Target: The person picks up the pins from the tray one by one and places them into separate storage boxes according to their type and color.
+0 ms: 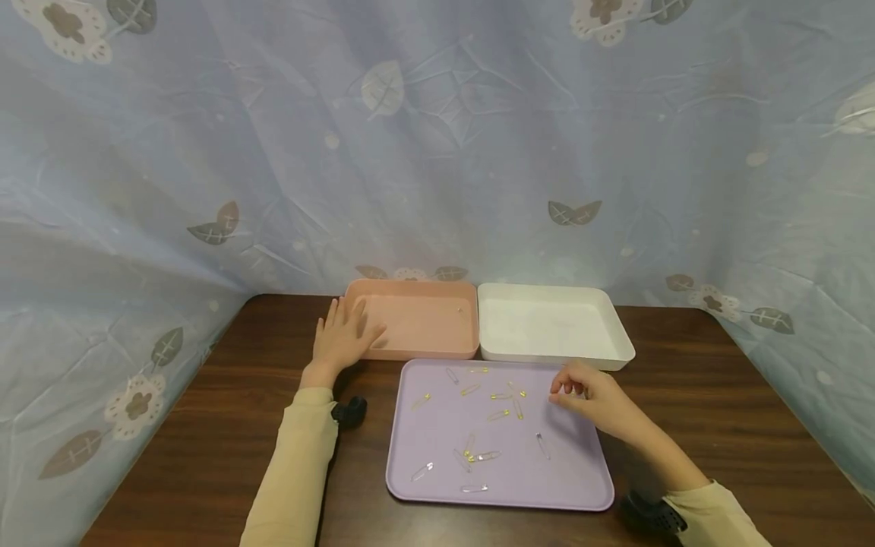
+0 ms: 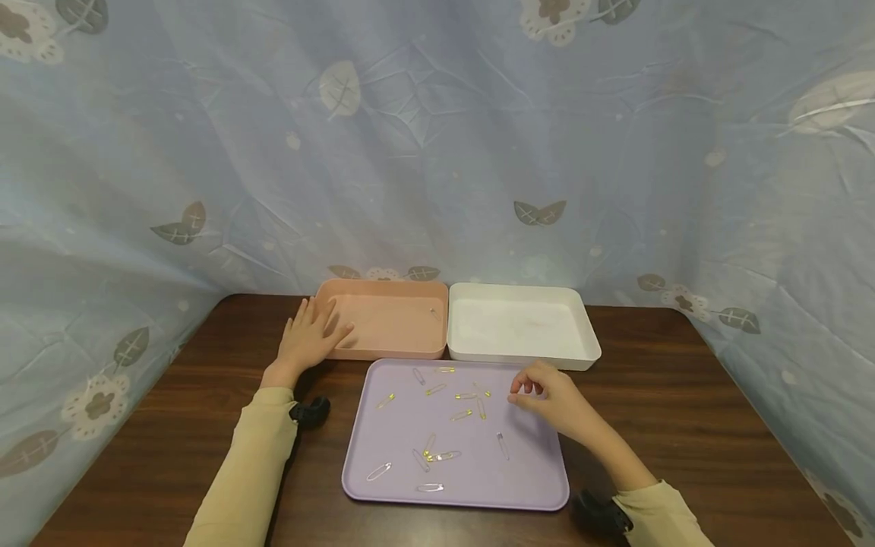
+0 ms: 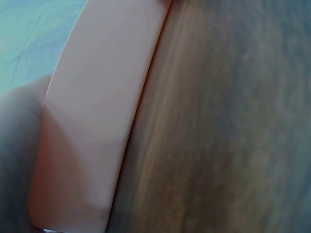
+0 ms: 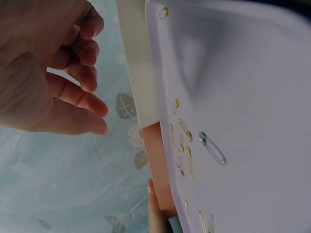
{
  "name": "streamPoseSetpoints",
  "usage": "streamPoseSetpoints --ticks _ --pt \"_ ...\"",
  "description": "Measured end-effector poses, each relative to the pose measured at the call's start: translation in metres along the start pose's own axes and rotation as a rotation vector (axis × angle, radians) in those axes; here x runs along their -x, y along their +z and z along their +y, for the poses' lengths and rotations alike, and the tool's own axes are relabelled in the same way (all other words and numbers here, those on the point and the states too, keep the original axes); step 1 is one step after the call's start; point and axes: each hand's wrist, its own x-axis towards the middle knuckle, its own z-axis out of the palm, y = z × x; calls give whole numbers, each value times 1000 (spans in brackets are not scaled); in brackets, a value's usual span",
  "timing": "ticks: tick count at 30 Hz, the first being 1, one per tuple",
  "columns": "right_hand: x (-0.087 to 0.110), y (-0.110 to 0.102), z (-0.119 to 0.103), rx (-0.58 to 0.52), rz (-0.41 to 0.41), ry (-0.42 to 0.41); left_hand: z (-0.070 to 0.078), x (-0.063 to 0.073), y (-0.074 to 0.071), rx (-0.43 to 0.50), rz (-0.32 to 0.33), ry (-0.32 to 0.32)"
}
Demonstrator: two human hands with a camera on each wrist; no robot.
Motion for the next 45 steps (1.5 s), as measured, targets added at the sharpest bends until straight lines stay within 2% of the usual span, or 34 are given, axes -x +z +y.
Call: streamPoseSetpoints --ticks 6,10,16,24,29,39,45 --pt "13 3 -1 3 -44 -66 1 -4 0 -12 9 9" --pt "21 5 -1 -1 -105 -78 1 -4 -1 -18 11 6" --pt "25 9 1 44 -200 -157 2 -4 -1 -15 8 6" --pt "29 15 1 40 -309 -114 4 0 -1 -5 -1 -1" --pt "30 18 -3 42 -330 -83 5 0 -2 -12 -6 -1" --pt "29 22 -4 55 -341 -87 2 -1 -2 -22 -11 -2" --pt "28 23 -3 75 -321 -78 1 -1 -2 -21 -19 -3"
